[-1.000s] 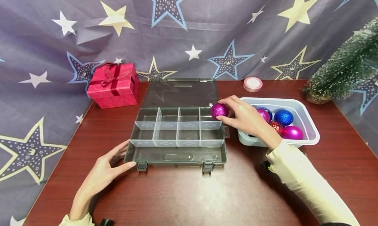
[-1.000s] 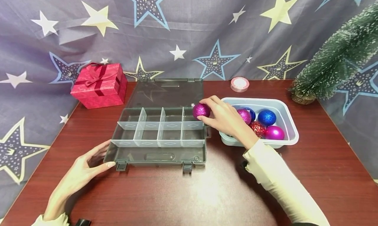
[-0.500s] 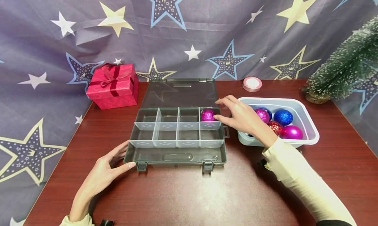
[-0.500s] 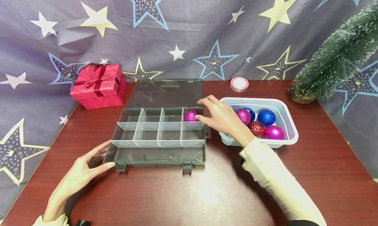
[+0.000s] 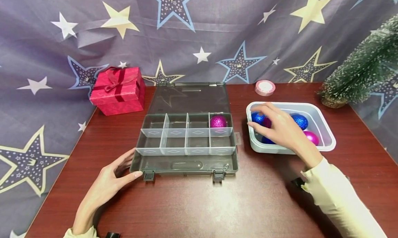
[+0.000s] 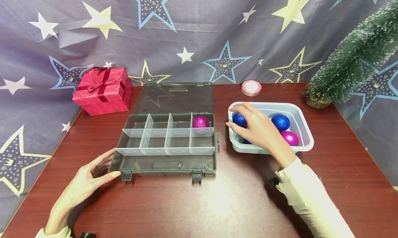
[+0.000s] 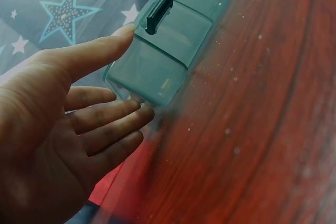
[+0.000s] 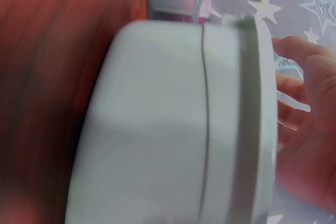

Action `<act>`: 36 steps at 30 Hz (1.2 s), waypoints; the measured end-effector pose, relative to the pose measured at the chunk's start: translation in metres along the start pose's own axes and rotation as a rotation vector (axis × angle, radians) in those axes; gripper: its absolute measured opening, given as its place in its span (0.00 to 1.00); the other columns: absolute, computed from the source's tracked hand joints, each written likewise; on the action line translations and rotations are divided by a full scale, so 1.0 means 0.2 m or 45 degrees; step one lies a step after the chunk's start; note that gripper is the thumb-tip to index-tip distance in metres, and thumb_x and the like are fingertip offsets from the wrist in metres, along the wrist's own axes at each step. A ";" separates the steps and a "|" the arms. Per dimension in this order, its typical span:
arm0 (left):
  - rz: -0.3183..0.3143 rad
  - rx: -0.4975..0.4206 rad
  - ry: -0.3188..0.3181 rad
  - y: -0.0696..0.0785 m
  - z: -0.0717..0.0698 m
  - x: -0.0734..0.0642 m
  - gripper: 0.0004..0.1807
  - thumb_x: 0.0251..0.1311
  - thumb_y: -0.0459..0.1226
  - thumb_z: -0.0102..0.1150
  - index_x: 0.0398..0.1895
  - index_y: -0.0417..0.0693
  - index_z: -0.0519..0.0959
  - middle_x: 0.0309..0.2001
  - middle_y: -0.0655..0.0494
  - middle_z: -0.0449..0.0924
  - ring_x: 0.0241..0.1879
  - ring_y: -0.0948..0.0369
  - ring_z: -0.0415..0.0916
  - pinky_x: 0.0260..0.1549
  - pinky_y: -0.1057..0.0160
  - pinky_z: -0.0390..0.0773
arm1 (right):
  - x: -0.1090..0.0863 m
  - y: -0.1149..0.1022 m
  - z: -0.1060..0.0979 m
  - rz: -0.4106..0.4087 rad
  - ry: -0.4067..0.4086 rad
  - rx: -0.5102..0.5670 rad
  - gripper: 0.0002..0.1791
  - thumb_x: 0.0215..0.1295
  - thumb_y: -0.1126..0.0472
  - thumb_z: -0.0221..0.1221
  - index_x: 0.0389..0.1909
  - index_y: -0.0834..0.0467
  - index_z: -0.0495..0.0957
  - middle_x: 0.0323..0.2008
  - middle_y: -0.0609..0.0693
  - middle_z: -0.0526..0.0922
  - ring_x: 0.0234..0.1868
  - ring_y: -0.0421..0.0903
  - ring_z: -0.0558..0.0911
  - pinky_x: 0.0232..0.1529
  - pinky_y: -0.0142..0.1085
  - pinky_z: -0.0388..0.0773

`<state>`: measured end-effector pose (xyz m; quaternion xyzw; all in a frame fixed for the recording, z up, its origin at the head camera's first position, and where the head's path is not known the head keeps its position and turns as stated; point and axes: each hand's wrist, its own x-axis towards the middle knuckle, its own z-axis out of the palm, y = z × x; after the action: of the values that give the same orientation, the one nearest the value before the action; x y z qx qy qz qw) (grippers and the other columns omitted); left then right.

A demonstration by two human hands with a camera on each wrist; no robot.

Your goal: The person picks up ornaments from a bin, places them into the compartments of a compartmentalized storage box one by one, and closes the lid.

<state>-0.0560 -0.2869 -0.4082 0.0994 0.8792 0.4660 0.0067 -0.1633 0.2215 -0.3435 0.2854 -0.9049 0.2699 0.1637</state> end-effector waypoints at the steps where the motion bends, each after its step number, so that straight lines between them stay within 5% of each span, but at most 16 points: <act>1: -0.002 -0.001 -0.001 0.00 0.00 0.00 0.40 0.65 0.38 0.73 0.78 0.52 0.67 0.61 0.47 0.81 0.57 0.71 0.78 0.54 0.78 0.72 | -0.02 0.01 -0.02 0.012 0.013 -0.004 0.23 0.62 0.60 0.74 0.57 0.58 0.81 0.52 0.55 0.81 0.49 0.55 0.82 0.52 0.56 0.79; 14: -0.013 -0.020 -0.007 0.01 0.00 0.00 0.39 0.65 0.38 0.72 0.78 0.52 0.66 0.61 0.48 0.80 0.57 0.69 0.78 0.54 0.78 0.73 | -0.17 0.14 -0.17 0.217 0.032 -0.023 0.25 0.64 0.60 0.72 0.60 0.62 0.79 0.54 0.61 0.80 0.50 0.61 0.79 0.49 0.60 0.75; 25: -0.007 -0.042 -0.011 0.00 0.00 0.00 0.39 0.65 0.38 0.72 0.78 0.52 0.66 0.62 0.47 0.80 0.58 0.68 0.78 0.54 0.77 0.73 | -0.21 0.20 -0.12 0.241 -0.023 -0.062 0.29 0.60 0.59 0.75 0.60 0.65 0.77 0.48 0.64 0.80 0.45 0.59 0.79 0.44 0.57 0.77; 36: 0.005 -0.058 -0.013 -0.01 0.00 0.00 0.39 0.65 0.37 0.72 0.78 0.53 0.67 0.62 0.46 0.80 0.58 0.67 0.78 0.54 0.77 0.74 | -0.21 0.20 -0.09 0.278 -0.066 -0.059 0.31 0.59 0.57 0.76 0.60 0.62 0.76 0.52 0.64 0.79 0.53 0.62 0.77 0.51 0.62 0.75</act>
<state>-0.0561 -0.2885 -0.4099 0.1031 0.8681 0.4854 0.0124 -0.1523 0.2761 -0.3636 0.1882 -0.9406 0.2576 0.1166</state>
